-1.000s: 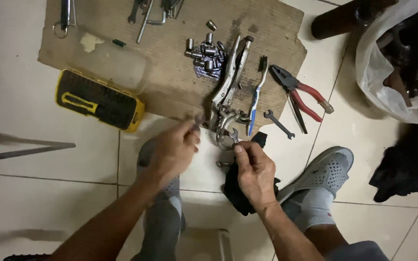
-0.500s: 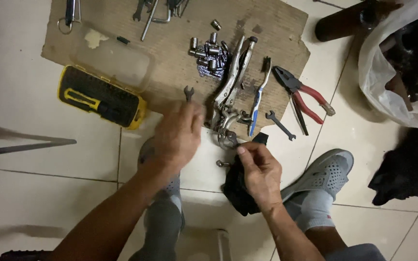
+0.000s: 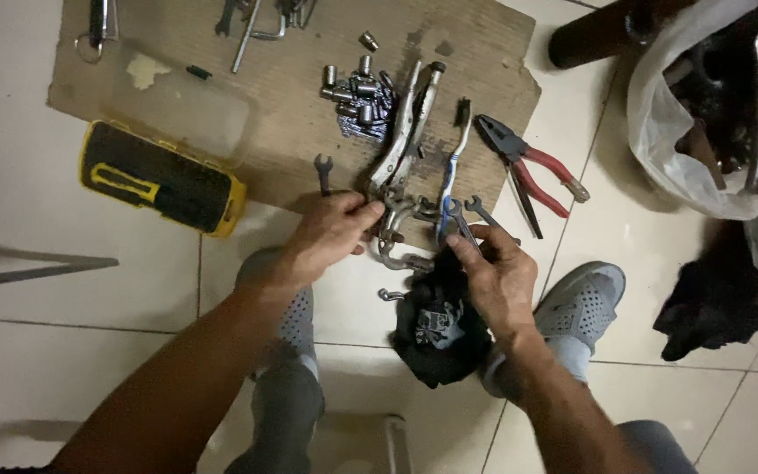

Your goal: The person disassembles a bicycle brake caliper using pliers and a wrench. They remove bolts and small components, then reassemble the caliper by hand, tightening parts with tools.

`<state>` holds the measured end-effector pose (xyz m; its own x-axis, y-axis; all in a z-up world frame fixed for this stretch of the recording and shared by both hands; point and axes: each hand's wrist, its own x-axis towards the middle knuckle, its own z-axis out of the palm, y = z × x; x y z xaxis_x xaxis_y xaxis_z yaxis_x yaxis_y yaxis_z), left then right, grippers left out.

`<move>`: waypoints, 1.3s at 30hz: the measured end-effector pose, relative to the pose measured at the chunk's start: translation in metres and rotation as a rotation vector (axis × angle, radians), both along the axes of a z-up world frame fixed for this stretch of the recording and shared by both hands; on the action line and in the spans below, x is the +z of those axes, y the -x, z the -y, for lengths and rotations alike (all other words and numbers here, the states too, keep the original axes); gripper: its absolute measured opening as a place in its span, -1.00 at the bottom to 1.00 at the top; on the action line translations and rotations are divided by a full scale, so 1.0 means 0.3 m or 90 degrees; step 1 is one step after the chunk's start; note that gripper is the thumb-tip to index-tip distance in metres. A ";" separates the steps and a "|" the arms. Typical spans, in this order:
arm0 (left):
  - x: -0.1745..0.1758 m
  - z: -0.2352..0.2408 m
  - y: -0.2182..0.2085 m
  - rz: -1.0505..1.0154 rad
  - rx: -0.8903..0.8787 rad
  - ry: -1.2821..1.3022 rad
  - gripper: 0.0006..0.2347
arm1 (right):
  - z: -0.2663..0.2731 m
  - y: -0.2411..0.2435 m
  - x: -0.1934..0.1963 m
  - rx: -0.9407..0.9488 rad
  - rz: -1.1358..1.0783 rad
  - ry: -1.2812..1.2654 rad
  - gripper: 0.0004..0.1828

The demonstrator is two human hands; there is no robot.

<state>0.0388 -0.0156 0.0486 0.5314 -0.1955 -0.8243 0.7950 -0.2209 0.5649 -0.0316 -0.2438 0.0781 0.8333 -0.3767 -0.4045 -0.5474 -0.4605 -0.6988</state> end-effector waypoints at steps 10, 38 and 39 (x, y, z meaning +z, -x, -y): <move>0.056 0.027 -0.010 -0.125 0.189 0.260 -0.71 | 0.220 0.015 0.005 0.648 0.094 0.553 -0.60; 0.112 0.110 0.064 -0.260 0.223 0.325 -0.50 | -0.026 -0.051 0.170 0.357 0.017 0.013 -0.69; 0.089 0.114 0.083 -0.249 0.243 0.327 -0.59 | -0.025 -0.046 0.163 0.369 0.001 0.015 -0.71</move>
